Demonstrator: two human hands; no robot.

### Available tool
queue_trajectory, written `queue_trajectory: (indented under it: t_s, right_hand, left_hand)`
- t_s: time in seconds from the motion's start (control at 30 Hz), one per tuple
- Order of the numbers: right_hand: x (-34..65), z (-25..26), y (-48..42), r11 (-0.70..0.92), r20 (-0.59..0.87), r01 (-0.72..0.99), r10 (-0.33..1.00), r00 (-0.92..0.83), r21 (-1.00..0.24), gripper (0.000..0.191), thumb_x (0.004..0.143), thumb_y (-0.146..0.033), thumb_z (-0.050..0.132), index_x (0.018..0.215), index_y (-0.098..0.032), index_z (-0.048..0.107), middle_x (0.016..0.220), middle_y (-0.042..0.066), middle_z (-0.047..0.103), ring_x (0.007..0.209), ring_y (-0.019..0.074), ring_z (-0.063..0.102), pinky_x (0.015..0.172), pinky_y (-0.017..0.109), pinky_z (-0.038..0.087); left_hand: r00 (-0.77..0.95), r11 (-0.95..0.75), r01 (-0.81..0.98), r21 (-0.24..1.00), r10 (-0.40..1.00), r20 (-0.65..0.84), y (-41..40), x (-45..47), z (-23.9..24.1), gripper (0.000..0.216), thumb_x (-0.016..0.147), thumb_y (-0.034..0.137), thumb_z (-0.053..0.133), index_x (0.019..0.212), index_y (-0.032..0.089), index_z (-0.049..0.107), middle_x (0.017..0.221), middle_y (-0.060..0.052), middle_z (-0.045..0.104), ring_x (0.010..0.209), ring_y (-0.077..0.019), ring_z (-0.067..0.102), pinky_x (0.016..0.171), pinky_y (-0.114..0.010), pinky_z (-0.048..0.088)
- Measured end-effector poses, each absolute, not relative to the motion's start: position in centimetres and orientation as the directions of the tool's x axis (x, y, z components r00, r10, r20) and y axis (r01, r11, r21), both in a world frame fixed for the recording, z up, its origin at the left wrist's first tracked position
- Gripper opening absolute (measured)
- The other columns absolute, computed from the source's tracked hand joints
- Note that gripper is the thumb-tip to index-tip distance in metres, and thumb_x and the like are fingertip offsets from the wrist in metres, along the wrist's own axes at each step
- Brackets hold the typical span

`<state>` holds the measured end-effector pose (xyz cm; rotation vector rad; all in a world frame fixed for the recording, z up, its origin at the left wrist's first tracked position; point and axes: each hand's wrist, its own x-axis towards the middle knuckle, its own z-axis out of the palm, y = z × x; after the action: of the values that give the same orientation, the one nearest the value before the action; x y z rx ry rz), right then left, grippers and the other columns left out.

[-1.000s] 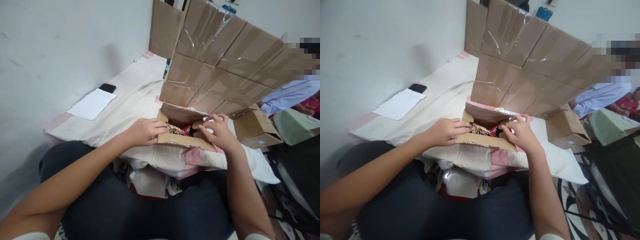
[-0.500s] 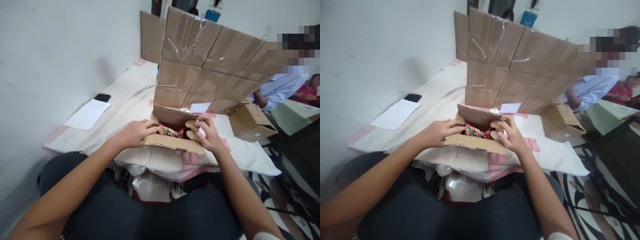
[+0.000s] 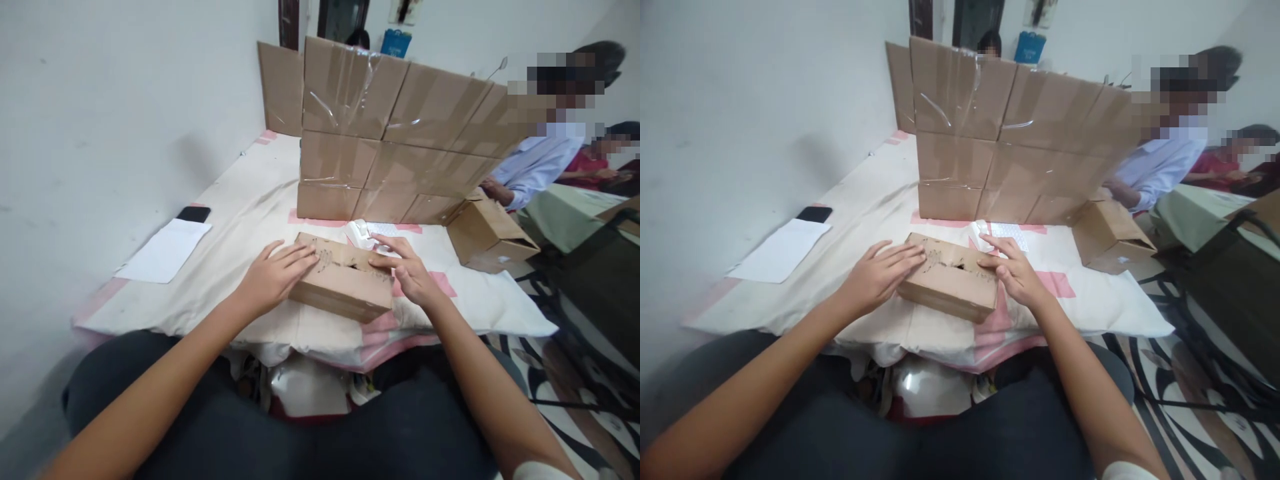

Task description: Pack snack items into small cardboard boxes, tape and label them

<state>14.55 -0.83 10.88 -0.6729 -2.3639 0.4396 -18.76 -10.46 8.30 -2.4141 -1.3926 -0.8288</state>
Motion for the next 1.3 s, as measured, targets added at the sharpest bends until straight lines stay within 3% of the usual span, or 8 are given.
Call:
queue_trajectory:
  t_s: [0.1, 0.2, 0.27, 0.37, 0.6, 0.8, 1.13, 1.3]
  right_hand:
    - [16.3, 10.2, 1.0, 0.61, 0.473, 0.422, 0.79, -0.391, -0.67, 0.059, 0.097, -0.069, 0.036, 0.112, -0.027, 0.075, 0.157, 0.005, 0.045, 0.132, 0.0291, 0.051, 0.113, 0.053, 0.041]
    - [18.7, 8.7, 4.3, 0.219, 0.237, 0.408, 0.972, -0.007, -0.886, 0.053, 0.088, -0.066, 0.05, 0.118, -0.025, 0.066, 0.145, 0.012, 0.056, 0.125, 0.0307, 0.056, 0.105, 0.053, 0.048]
    - [20.0, 7.8, 6.2, 0.05, 0.076, 0.37, 0.995, 0.057, -0.928, 0.05, 0.085, -0.064, 0.05, 0.11, -0.023, 0.063, 0.125, 0.016, 0.065, 0.108, 0.0312, 0.065, 0.091, 0.052, 0.056]
    - [20.3, 7.2, 7.6, -0.057, -0.06, 0.315, 0.998, -0.001, -0.947, 0.043, 0.085, -0.061, 0.047, 0.094, -0.02, 0.058, 0.103, 0.017, 0.069, 0.085, 0.0283, 0.07, 0.072, 0.045, 0.059]
    - [14.5, 7.9, 8.4, -0.08, -0.123, 0.27, 0.982, -0.147, -0.96, 0.028, 0.087, -0.042, 0.06, 0.105, -0.021, 0.056, 0.121, 0.01, 0.066, 0.057, 0.0091, 0.056, 0.057, 0.026, 0.052]
    - [12.4, 8.2, 10.7, -0.169, -0.267, 0.321, 0.919, -0.291, -0.932, 0.032, 0.092, -0.05, 0.054, 0.104, -0.02, 0.057, 0.107, 0.009, 0.059, 0.056, 0.0124, 0.058, 0.047, 0.027, 0.047]
    - [11.0, 8.9, 10.8, -0.105, -0.223, 0.437, 0.948, -0.227, -0.893, 0.034, 0.094, -0.052, 0.056, 0.107, -0.02, 0.054, 0.102, 0.008, 0.058, 0.053, 0.0104, 0.047, 0.044, 0.025, 0.038]
    - [10.4, 9.4, 10.8, -0.189, -0.282, 0.349, 0.93, -0.238, -0.918, 0.029, 0.095, -0.047, 0.054, 0.104, -0.019, 0.053, 0.091, 0.005, 0.055, 0.048, 0.0061, 0.035, 0.042, 0.021, 0.029]
  left_hand:
    - [0.471, -0.579, 0.809, 0.102, 0.742, 0.478, -10.5, -19.3, 7.7, 0.052, 0.101, 0.047, 0.046, 0.145, 0.022, 0.053, 0.155, -0.012, 0.05, 0.146, -0.0294, 0.047, 0.12, -0.055, 0.036]
    - [0.448, -0.557, 0.827, 0.077, 0.736, 0.507, -10.4, -19.0, 7.2, 0.052, 0.098, 0.052, 0.053, 0.137, 0.02, 0.062, 0.154, -0.014, 0.05, 0.145, -0.0335, 0.048, 0.118, -0.058, 0.04]
    - [0.435, -0.547, 0.835, 0.049, 0.713, 0.551, -10.4, -18.6, 7.0, 0.046, 0.098, 0.049, 0.054, 0.132, 0.02, 0.066, 0.15, -0.014, 0.054, 0.14, -0.0339, 0.053, 0.114, -0.058, 0.044]
    - [0.426, -0.525, 0.851, -0.008, 0.682, 0.594, -10.6, -18.5, 7.0, 0.044, 0.097, 0.048, 0.057, 0.131, 0.022, 0.066, 0.147, -0.013, 0.057, 0.135, -0.0337, 0.058, 0.113, -0.058, 0.046]
    - [0.254, -0.298, 0.954, -0.034, 0.744, 0.617, -11.0, -21.6, 7.1, 0.047, 0.094, 0.045, 0.064, 0.139, 0.032, 0.059, 0.145, -0.008, 0.06, 0.128, -0.0309, 0.064, 0.116, -0.054, 0.043]
    - [0.155, -0.198, 0.98, -0.005, 0.752, 0.641, -11.0, -22.6, 6.4, 0.051, 0.09, 0.044, 0.069, 0.138, 0.033, 0.058, 0.15, -0.005, 0.056, 0.138, -0.0292, 0.056, 0.113, -0.048, 0.048]
    - [0.168, -0.257, 0.966, 0.028, 0.706, 0.688, -10.9, -22.3, 5.7, 0.061, 0.084, 0.036, 0.076, 0.141, 0.032, 0.056, 0.153, -0.003, 0.054, 0.142, -0.0305, 0.052, 0.116, -0.049, 0.048]
    - [0.151, -0.262, 0.964, 0.049, 0.685, 0.713, -10.6, -21.7, 5.6, 0.058, 0.083, 0.032, 0.077, 0.138, 0.028, 0.059, 0.15, -0.007, 0.056, 0.141, -0.0324, 0.053, 0.117, -0.05, 0.047]
